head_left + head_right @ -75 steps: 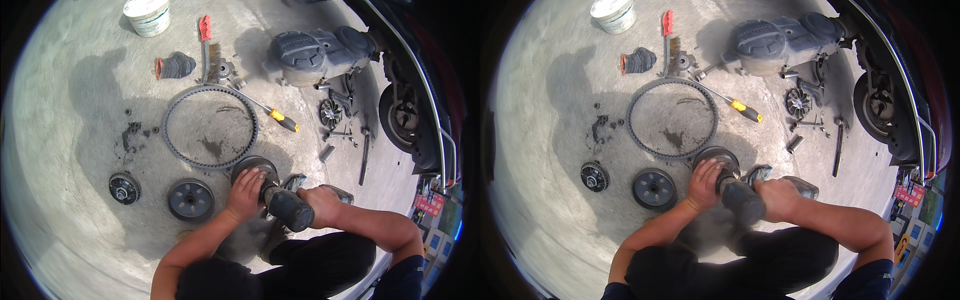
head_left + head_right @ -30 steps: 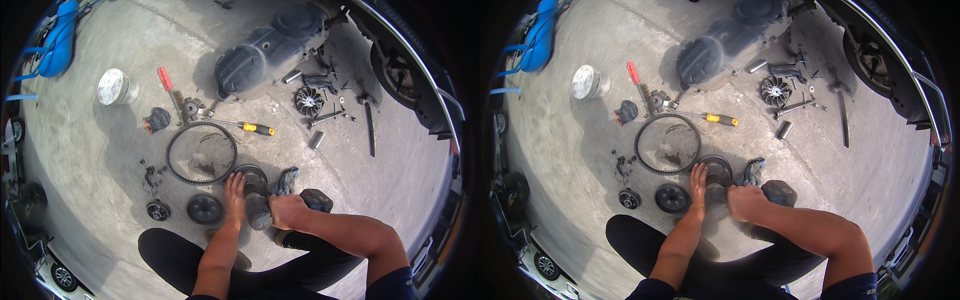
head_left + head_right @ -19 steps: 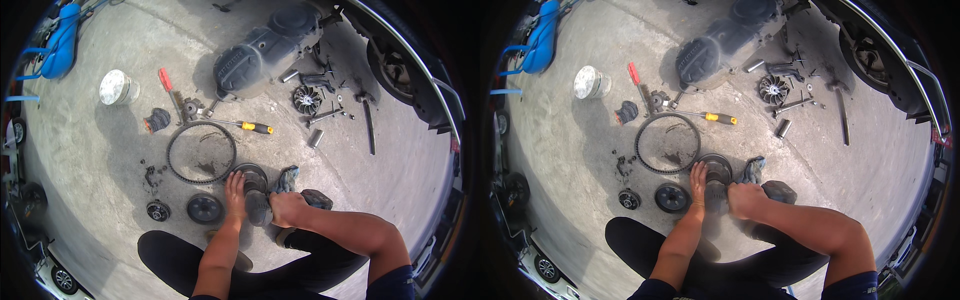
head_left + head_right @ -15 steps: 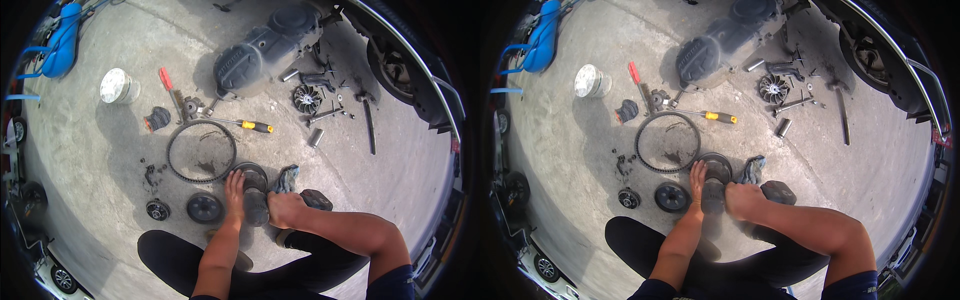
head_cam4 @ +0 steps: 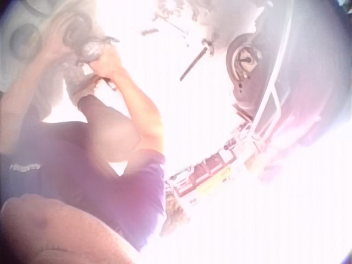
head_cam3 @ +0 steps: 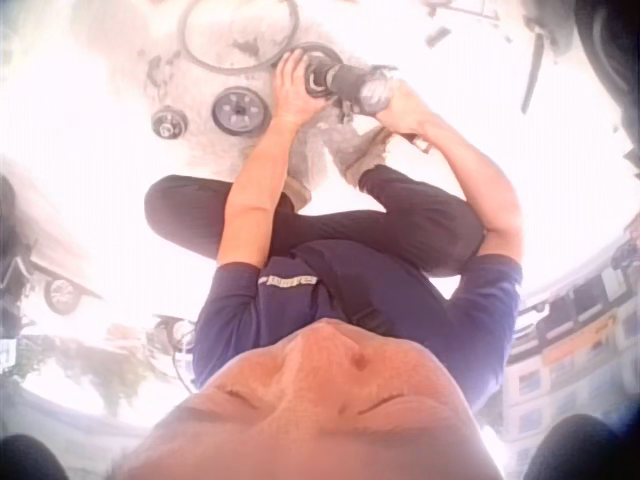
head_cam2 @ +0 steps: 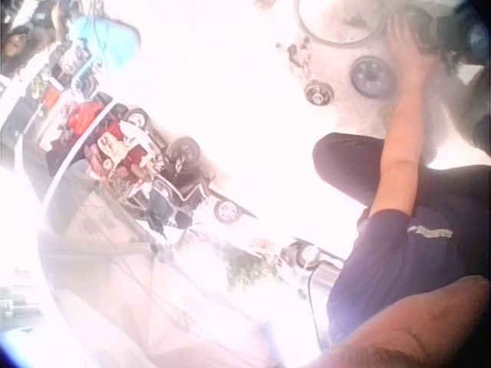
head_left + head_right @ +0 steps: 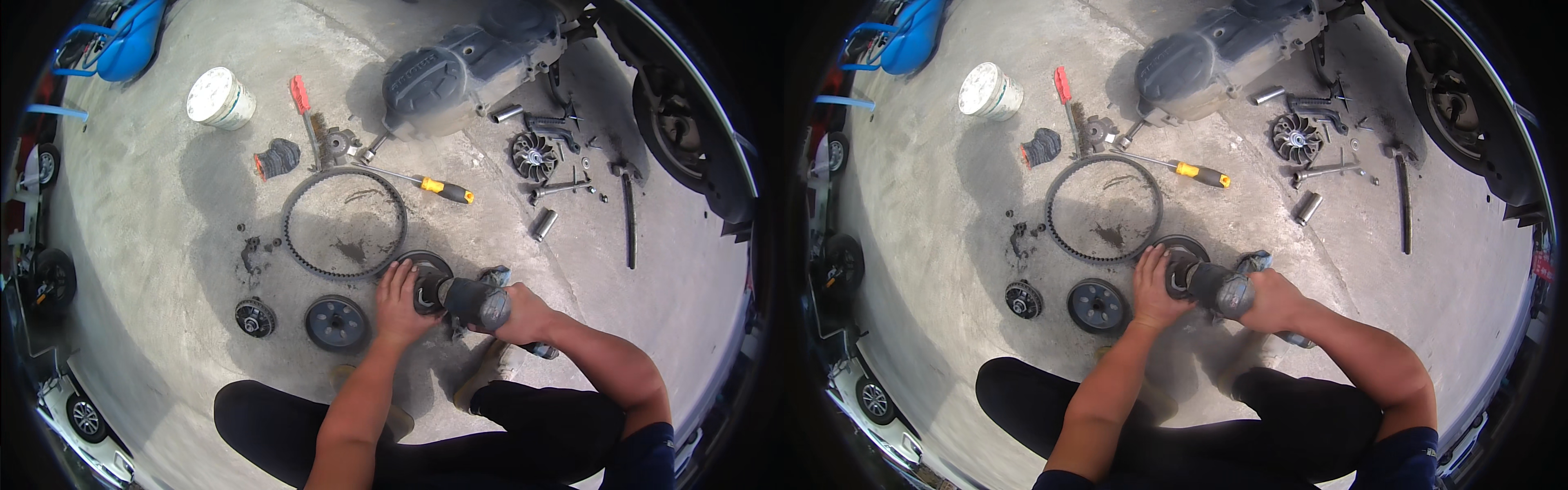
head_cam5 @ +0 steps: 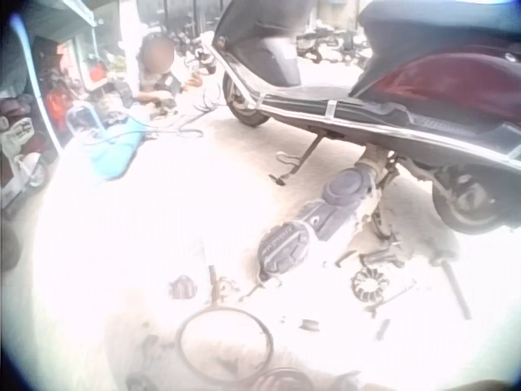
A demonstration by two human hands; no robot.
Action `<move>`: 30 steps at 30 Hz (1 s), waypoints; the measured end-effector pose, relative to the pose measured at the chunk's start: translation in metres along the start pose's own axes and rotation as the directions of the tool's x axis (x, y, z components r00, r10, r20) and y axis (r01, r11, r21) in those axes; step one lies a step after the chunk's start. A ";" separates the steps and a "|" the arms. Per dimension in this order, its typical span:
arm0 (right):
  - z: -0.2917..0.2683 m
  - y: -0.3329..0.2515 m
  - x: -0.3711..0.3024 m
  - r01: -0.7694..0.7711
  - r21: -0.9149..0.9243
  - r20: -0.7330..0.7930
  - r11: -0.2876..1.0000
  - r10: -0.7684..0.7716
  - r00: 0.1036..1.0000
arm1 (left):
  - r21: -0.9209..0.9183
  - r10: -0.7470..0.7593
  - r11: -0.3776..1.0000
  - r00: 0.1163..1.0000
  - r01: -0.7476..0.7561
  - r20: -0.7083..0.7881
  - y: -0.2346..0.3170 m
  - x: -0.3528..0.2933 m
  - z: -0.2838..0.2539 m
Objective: The person disassembles and reassembles scooter transmission components on the ground. They use a cloth to wipe parts, a cordless impact driver to remove and install fasteners, a screwdriver and hammer to separate components, and handle a belt, pulleys, and a clutch assembly.
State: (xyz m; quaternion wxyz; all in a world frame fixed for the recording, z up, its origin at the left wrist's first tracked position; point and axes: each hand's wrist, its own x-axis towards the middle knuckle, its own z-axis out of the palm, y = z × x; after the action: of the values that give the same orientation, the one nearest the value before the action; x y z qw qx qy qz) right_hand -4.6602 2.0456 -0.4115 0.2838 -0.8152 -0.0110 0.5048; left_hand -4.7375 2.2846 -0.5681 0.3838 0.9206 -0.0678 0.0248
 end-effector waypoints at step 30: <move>-0.034 0.185 0.027 0.031 0.679 -0.291 0.733 0.229 0.929 | 0.272 0.118 0.955 0.993 -0.114 0.003 0.010 0.001 0.006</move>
State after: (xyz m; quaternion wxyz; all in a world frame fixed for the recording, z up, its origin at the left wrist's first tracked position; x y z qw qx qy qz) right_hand -4.6684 1.8832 -0.5102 0.5282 -0.7338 0.2674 0.3333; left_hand -4.7382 2.2735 -0.5650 0.2522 0.9588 -0.1151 0.0626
